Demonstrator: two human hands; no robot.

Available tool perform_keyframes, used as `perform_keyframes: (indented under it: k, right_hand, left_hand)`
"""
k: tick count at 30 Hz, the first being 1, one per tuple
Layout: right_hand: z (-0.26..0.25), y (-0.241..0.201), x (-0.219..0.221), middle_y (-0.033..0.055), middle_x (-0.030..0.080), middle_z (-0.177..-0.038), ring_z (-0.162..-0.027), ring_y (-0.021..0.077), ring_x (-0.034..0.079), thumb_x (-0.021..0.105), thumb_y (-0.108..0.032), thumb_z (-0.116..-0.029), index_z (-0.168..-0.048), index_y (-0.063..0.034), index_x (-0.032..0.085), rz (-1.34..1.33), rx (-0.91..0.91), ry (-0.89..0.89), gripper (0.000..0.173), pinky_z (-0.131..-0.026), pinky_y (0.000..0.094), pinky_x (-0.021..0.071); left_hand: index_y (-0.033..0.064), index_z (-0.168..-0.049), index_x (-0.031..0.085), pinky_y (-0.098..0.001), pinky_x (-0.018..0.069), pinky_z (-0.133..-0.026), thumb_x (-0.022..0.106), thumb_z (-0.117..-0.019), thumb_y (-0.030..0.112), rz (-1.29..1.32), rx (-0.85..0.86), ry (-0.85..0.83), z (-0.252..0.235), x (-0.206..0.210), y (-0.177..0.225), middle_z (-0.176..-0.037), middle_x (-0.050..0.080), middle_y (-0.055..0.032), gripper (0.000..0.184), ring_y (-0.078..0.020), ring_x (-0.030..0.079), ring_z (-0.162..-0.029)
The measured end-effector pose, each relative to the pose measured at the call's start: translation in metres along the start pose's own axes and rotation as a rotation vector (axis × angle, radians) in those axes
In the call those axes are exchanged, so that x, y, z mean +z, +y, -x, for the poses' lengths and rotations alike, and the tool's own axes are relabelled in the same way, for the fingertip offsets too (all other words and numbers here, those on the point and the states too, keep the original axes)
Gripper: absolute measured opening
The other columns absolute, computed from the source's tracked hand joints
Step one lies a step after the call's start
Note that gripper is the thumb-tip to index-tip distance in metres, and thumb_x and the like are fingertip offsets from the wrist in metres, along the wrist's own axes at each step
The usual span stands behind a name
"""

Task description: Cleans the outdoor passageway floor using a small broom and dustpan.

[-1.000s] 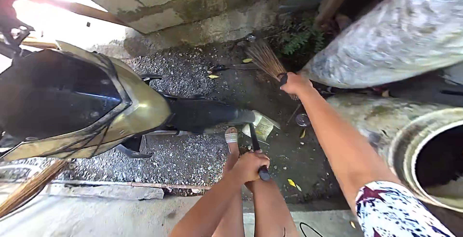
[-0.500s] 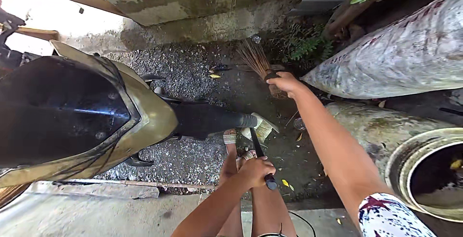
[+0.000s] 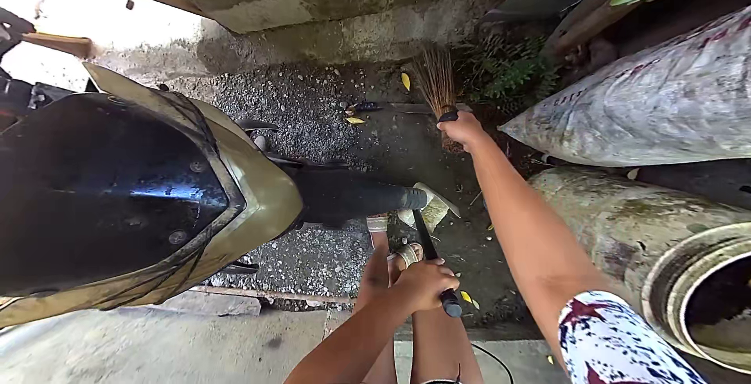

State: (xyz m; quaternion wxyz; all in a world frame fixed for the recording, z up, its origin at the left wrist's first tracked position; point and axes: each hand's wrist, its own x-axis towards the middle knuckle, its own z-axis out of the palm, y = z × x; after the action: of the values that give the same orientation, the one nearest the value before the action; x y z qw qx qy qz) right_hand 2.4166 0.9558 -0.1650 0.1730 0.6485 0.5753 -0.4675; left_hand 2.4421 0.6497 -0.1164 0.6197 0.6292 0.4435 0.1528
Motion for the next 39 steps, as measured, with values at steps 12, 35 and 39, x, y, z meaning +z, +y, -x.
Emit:
perform_keyframes:
  k: [12,35,39]
  right_hand:
    - [0.040,0.069,0.006,0.0287,0.047,-0.148,-0.131,0.0397,0.052,0.062,-0.018,-0.1026,-0.158,-0.0045,0.031,-0.157,-0.098,-0.222,0.065,-0.107,0.0541,0.0437]
    - [0.065,0.032,0.053,0.0278,0.051,-0.142,-0.119,0.0366,0.059,0.056,-0.018,-0.1059,-0.157,-0.0052,0.031,-0.362,-0.028,-0.179,0.058,-0.099,0.0518,0.0497]
    - [0.059,0.017,0.077,0.0323,0.049,-0.144,-0.133,0.0447,0.050,0.064,-0.022,-0.1016,-0.158,-0.0014,0.026,-0.086,-0.001,-0.168,0.071,-0.108,0.0603,0.0408]
  left_hand:
    - [-0.0060,-0.102,0.073,-0.0525,0.0370,-0.117,0.073,-0.0833,-0.006,0.043,0.036,-0.002,0.012,-0.009,-0.012,-0.121,0.071,-0.0219,0.019,-0.0396,0.062,-0.125]
    - [-0.0053,-0.105,0.072,-0.0494,0.0352,-0.120,0.071,-0.0856,-0.005,0.035,0.055,0.004,0.013,-0.007,-0.014,-0.118,0.072,-0.0207,0.020,-0.0371,0.064,-0.122]
    - [-0.0058,-0.103,0.072,-0.0483,0.0355,-0.120,0.071,-0.0850,-0.006,0.049,0.068,0.016,0.011,-0.007,-0.014,-0.117,0.072,-0.0209,0.018,-0.0369,0.065,-0.121]
